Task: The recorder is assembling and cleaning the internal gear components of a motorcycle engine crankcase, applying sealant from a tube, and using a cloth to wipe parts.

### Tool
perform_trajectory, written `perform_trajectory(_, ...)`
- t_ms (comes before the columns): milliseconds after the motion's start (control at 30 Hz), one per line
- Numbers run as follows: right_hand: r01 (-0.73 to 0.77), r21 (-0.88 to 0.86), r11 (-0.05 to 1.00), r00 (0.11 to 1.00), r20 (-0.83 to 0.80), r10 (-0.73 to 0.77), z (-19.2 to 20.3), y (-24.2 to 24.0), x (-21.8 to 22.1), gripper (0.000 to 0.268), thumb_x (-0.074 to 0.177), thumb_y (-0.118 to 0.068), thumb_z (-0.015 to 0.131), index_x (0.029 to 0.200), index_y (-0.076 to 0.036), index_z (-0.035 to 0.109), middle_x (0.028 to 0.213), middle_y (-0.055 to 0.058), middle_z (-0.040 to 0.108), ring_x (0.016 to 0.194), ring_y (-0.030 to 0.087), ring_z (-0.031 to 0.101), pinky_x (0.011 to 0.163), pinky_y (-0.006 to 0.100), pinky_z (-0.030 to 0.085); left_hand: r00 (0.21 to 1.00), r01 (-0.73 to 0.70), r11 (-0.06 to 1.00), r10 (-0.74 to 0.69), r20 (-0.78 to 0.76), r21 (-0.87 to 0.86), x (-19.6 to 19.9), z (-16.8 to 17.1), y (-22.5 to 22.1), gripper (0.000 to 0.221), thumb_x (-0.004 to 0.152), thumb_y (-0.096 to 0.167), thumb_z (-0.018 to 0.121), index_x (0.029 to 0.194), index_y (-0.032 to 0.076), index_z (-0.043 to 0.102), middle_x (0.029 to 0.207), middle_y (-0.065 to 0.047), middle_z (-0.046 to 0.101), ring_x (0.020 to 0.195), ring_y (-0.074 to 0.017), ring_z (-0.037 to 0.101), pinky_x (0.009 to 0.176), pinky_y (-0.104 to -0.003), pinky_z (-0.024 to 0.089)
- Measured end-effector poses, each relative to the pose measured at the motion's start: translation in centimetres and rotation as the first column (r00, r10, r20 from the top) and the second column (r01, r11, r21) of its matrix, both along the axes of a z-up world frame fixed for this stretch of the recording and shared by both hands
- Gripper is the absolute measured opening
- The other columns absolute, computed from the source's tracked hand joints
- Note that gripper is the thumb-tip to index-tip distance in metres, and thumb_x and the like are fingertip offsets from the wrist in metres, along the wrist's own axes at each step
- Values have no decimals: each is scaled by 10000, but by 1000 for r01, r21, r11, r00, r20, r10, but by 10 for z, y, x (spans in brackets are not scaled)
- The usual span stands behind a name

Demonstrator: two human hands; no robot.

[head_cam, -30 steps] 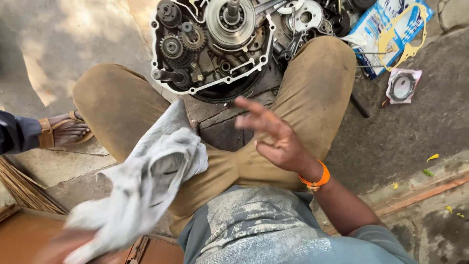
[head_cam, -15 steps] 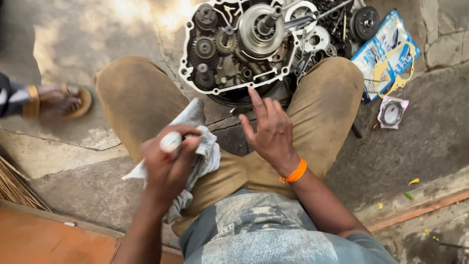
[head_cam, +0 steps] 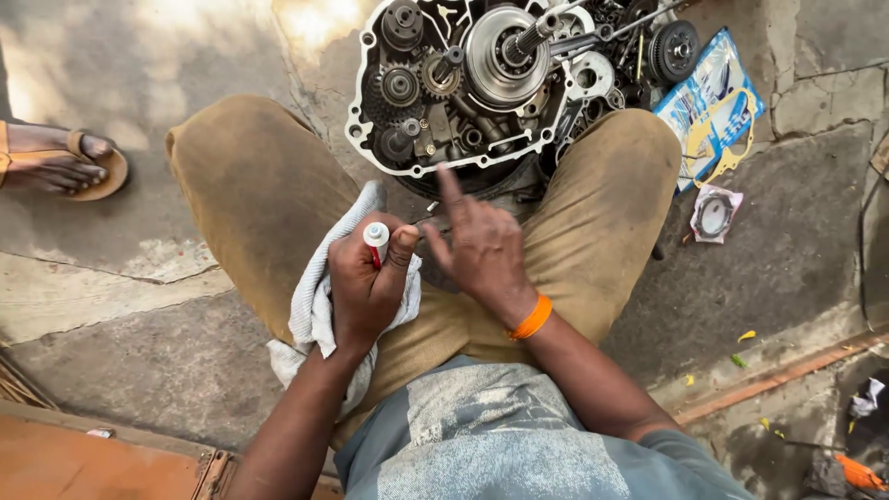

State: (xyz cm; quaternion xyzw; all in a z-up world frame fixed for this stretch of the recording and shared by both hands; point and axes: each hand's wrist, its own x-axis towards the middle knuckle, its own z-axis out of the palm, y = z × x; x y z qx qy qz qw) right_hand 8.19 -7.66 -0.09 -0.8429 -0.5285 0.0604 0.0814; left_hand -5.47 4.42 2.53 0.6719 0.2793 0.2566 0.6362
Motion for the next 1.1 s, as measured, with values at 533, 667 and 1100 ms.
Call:
perform_trajectory(533,-49,33,998,998,37,48,1,-3,1,941,940,-356,763,1608,1,204,765,64,575,600,179,537,570,362,467,999,18,1000,-17,49,-19,3,-1,-1,317,1082,289,648,916,19,646,687,-9,619,612,-94,563,581,-279,460)
perform_trajectory(667,136,-47,990,990,52,-134,-4,-36,27,917,973,-347,764,1611,-11,197,724,24,553,560,142,487,513,313,449,1000,13,1000,-13,-10,7,4,-3,-1,336,1062,307,656,879,25,640,625,-8,569,566,-99,530,538,-292,422)
perform_trajectory(1100,179,-85,980,984,-13,-180,-2,-40,28,921,965,-334,784,1615,-30,206,729,27,540,561,156,500,485,324,467,997,31,998,-27,-66,55,9,-9,-5,336,1053,318,658,873,35,645,591,2,558,528,-90,528,501,-287,403)
